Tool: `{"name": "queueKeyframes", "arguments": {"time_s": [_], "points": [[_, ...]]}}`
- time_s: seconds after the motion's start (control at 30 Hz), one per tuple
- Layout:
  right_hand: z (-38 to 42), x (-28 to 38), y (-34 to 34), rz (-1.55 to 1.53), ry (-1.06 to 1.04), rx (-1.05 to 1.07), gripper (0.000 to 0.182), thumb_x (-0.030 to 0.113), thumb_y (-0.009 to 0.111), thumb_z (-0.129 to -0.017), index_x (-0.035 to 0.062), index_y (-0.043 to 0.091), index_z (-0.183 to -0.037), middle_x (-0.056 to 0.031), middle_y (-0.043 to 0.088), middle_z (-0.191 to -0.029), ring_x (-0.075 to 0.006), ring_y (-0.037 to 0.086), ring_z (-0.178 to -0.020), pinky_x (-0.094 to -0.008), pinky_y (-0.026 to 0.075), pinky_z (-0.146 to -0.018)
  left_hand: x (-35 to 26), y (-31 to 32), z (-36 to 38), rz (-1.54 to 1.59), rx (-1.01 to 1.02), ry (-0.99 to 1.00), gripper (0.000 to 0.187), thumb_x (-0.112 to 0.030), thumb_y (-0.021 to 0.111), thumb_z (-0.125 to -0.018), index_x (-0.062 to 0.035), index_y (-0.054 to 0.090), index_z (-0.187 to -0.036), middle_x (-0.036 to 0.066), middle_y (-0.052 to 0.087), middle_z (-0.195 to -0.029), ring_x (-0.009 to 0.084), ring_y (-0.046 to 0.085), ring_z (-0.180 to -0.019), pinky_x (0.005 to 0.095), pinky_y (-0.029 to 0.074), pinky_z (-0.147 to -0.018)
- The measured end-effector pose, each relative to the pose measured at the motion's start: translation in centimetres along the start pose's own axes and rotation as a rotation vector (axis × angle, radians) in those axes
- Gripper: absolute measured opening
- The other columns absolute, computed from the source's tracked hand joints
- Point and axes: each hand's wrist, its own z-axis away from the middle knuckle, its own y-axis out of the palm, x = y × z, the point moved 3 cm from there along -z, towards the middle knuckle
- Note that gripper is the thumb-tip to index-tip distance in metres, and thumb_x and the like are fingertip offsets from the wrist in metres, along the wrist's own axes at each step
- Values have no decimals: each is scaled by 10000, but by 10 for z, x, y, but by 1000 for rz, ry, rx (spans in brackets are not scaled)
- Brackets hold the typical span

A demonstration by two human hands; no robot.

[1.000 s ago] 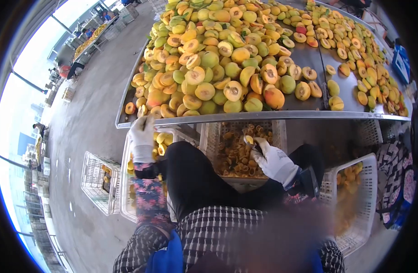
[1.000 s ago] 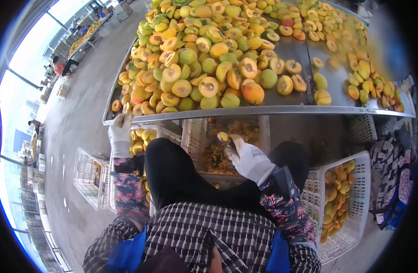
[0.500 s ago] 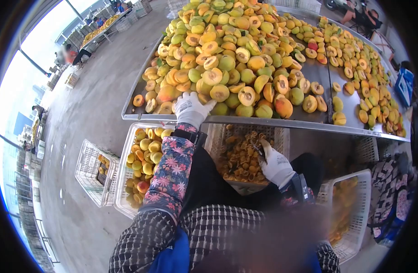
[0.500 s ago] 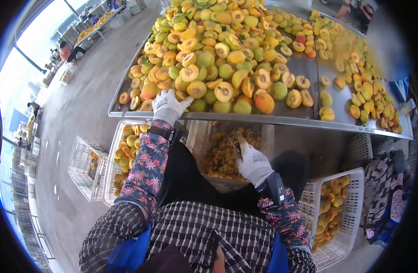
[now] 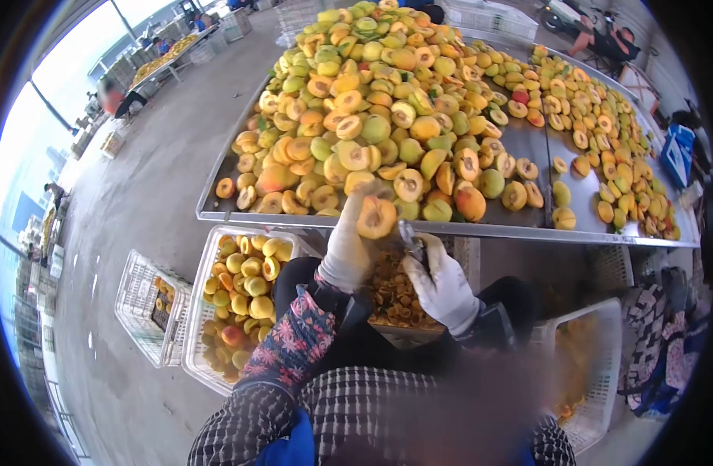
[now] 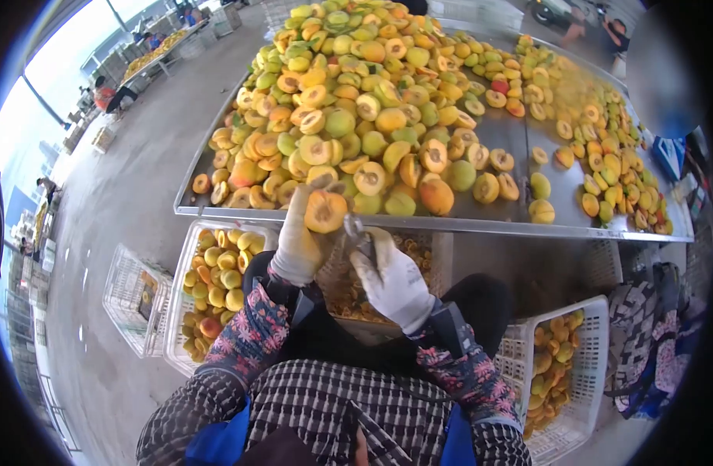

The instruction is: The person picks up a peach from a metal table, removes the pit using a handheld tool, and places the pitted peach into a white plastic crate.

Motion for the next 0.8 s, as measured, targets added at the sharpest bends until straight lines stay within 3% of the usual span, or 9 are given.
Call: {"name": "queueKeyframes", "arguments": {"time_s": [0.07,0.17,0.27,0.37,0.47,0.57,0.67,0.7,0.8], "points": [[-3,0,2,58,62,44,300,89,545,-918,10,441,-1188,-180,584,-804,-381,596,-699,-416,465,-621,18,-2,4,11,1,-53,506,-464,519,-959,-42,471,-1233,127,578,-1131,275,580,-1008,407,488,-899],[1,-11,9,299,71,-10,276,177,560,-927,33,443,-1131,-220,622,-811,-437,616,-735,-502,469,-602,29,0,6,-141,-32,-10,522,-492,454,-983,-34,465,-1233,130,579,-1131,271,581,-1015,399,484,-899],[3,-16,13,245,138,-8,243,179,560,-924,31,437,-1073,-234,625,-826,-441,619,-756,-525,467,-597,37,-7,4,-222,-26,14,494,-472,461,-987,-25,498,-1193,130,586,-1108,269,602,-978,386,493,-883],[8,-22,25,126,165,-26,246,179,561,-921,26,429,-1061,-235,625,-821,-446,618,-753,-523,472,-595,35,15,14,-175,-174,56,382,-353,421,-1023,-8,569,-1095,86,628,-958,178,621,-857,297,501,-784],[13,-21,25,167,206,62,264,165,559,-918,13,422,-1085,-247,621,-803,-451,612,-733,-518,468,-589,39,8,16,-200,-175,41,396,-375,482,-998,3,559,-1088,122,626,-990,259,650,-873,353,535,-788],[20,-25,20,392,104,141,278,148,553,-917,-1,417,-1108,-255,612,-755,-458,600,-691,-514,464,-576,35,-4,7,-470,38,-24,367,-340,486,-999,11,572,-1062,123,635,-951,254,653,-867,346,542,-774],[25,-30,18,164,142,165,330,104,532,-923,-10,411,-1208,-268,616,-857,-461,610,-810,-496,466,-635,29,-2,4,-314,11,-310,354,-325,494,-996,15,591,-1016,125,639,-939,262,656,-862,348,541,-781],[24,-29,17,62,183,209,322,119,524,-928,-17,423,-1202,-257,620,-868,-457,611,-827,-461,480,-663,30,-2,3,-273,-4,-326,352,-318,500,-993,19,602,-986,123,640,-937,264,660,-857,346,535,-779],[18,-38,17,-149,-50,89,309,119,532,-926,-19,434,-1184,-254,613,-858,-459,602,-804,-451,474,-649,30,8,11,-253,-29,-258,370,-327,502,-989,27,608,-974,124,646,-928,265,663,-849,345,526,-772]]}}
